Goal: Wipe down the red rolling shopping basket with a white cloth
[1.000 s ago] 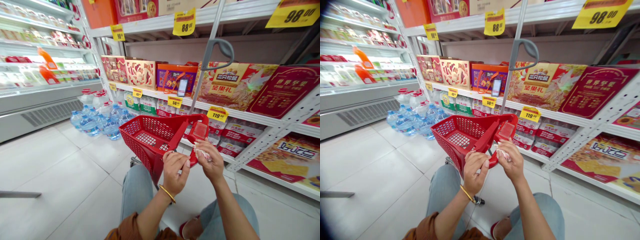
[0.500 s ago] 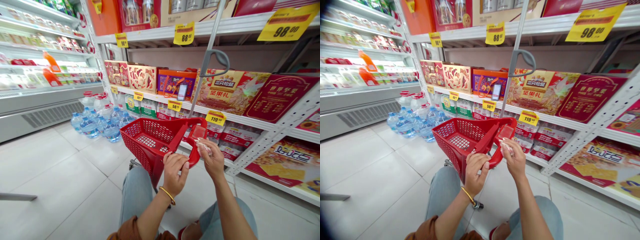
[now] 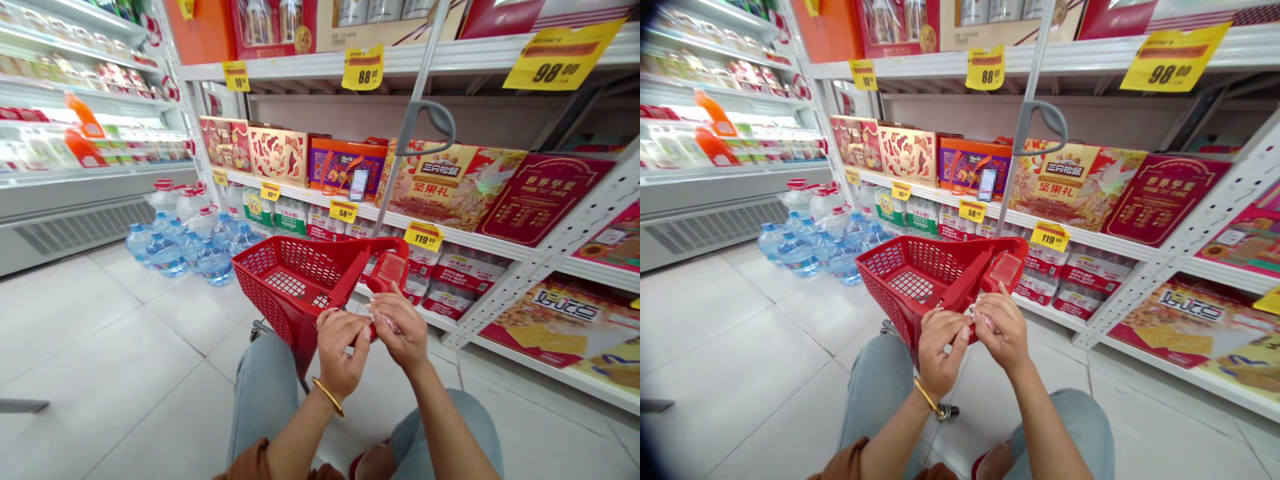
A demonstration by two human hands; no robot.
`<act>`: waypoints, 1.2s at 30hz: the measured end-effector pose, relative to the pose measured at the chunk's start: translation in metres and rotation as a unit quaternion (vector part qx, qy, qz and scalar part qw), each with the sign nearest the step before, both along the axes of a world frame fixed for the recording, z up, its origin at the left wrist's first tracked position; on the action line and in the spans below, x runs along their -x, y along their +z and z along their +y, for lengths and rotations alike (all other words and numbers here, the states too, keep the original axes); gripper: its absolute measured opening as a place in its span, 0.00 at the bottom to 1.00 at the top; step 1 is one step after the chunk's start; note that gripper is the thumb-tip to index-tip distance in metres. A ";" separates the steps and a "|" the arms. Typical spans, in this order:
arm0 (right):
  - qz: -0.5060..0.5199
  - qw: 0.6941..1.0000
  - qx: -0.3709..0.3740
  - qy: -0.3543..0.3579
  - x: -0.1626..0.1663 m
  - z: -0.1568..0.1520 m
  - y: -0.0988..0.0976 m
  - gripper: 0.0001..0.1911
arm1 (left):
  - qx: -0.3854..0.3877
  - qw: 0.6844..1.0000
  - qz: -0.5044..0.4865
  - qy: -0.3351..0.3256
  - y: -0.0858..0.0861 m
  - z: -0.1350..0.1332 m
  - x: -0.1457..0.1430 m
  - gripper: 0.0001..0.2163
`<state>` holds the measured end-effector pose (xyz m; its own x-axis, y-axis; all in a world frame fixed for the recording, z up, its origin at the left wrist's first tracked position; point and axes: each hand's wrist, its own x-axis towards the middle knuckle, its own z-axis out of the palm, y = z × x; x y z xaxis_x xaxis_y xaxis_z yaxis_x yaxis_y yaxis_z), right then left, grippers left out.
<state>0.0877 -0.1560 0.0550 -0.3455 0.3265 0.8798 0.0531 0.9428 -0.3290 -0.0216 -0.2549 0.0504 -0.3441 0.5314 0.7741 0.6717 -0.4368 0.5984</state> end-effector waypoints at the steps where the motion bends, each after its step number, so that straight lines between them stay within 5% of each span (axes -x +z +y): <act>1: -0.004 1.000 0.003 0.005 0.000 0.003 0.001 0.06 | -0.001 1.000 -0.001 -0.002 0.000 0.000 0.001 0.08; 18: -0.040 0.999 0.001 -0.003 0.002 0.035 0.002 0.06 | 0.015 0.999 -0.028 -0.002 -0.001 -0.006 0.016 0.09; 36: 0.002 0.998 -0.002 -0.066 0.012 -0.010 -0.003 0.09 | 0.001 0.998 -0.062 0.000 -0.005 -0.022 0.036 0.11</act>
